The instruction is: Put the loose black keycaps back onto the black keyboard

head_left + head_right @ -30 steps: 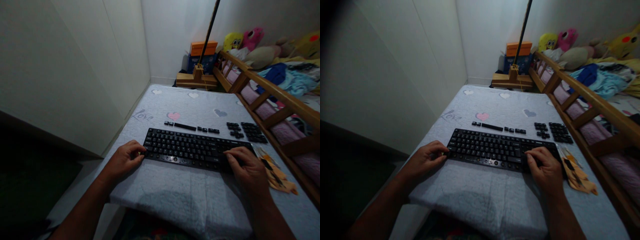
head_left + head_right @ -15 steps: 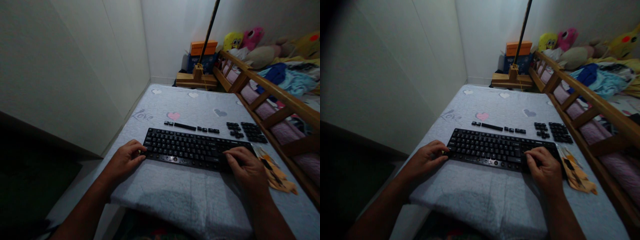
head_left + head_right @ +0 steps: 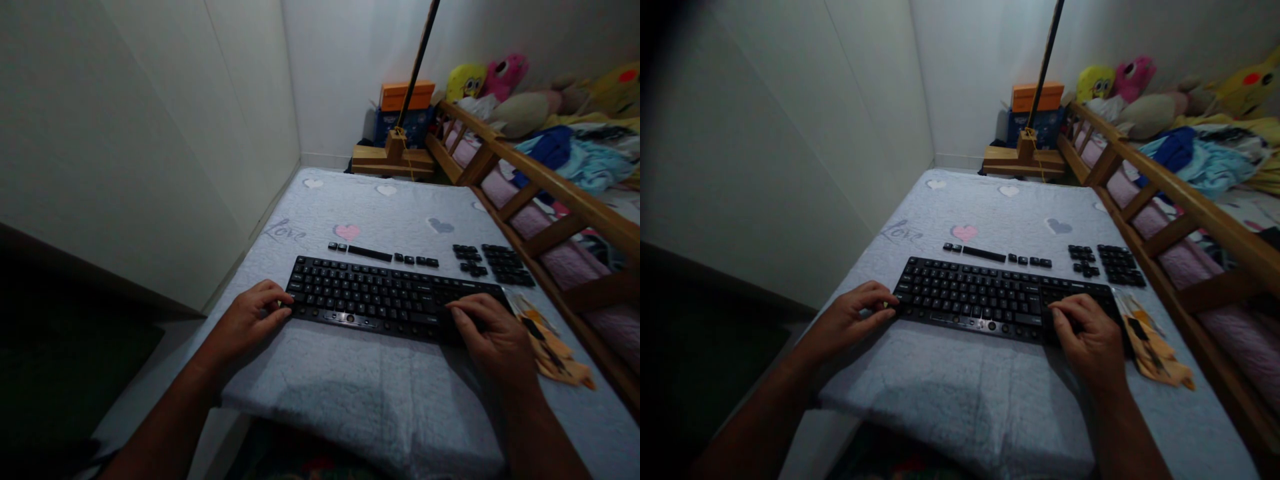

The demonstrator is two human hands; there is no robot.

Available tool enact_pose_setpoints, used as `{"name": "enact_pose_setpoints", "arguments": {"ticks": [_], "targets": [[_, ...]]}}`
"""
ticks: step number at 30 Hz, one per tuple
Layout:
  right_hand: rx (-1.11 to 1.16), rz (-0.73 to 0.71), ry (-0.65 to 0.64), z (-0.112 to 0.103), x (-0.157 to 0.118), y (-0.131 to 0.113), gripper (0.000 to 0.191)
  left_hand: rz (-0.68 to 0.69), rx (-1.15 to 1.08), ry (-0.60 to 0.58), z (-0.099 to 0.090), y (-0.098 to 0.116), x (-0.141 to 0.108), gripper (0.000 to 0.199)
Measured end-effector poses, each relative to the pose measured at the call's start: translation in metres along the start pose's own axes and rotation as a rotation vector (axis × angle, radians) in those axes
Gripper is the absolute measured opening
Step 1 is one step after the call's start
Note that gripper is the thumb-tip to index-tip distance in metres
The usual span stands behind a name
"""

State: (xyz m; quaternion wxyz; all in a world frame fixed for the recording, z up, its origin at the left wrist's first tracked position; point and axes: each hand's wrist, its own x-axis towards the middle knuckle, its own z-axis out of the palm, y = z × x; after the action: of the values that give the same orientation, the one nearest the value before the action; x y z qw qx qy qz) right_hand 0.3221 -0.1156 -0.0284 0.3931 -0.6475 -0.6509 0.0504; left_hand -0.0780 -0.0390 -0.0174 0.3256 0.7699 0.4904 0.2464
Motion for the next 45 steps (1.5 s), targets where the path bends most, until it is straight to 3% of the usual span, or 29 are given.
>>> {"name": "enact_pose_setpoints", "arguments": {"ticks": [11,16,20,34,45], "targets": [[0.007,-0.006,-0.004,0.001,-0.001,0.001,0.014,-0.154,-0.166,0.062,0.009,-0.012,0.002,0.012],[0.023,0.001,-0.001,0.001,0.000,-0.001,0.014,-0.285,-0.330,-0.049,0.004,-0.010,0.014,0.019],[0.029,0.009,-0.001,0.001,0.000,-0.003,0.014,-0.312,-0.317,-0.158,-0.003,-0.005,0.024,0.022],[0.016,-0.015,-0.025,0.000,0.001,-0.003,0.015,-0.371,-0.357,-0.292,-0.010,-0.006,0.034,0.026],[0.014,-0.034,-0.039,0.001,0.000,0.000,0.014,-0.368,-0.368,-0.318,-0.011,-0.010,0.036,0.024]]}}
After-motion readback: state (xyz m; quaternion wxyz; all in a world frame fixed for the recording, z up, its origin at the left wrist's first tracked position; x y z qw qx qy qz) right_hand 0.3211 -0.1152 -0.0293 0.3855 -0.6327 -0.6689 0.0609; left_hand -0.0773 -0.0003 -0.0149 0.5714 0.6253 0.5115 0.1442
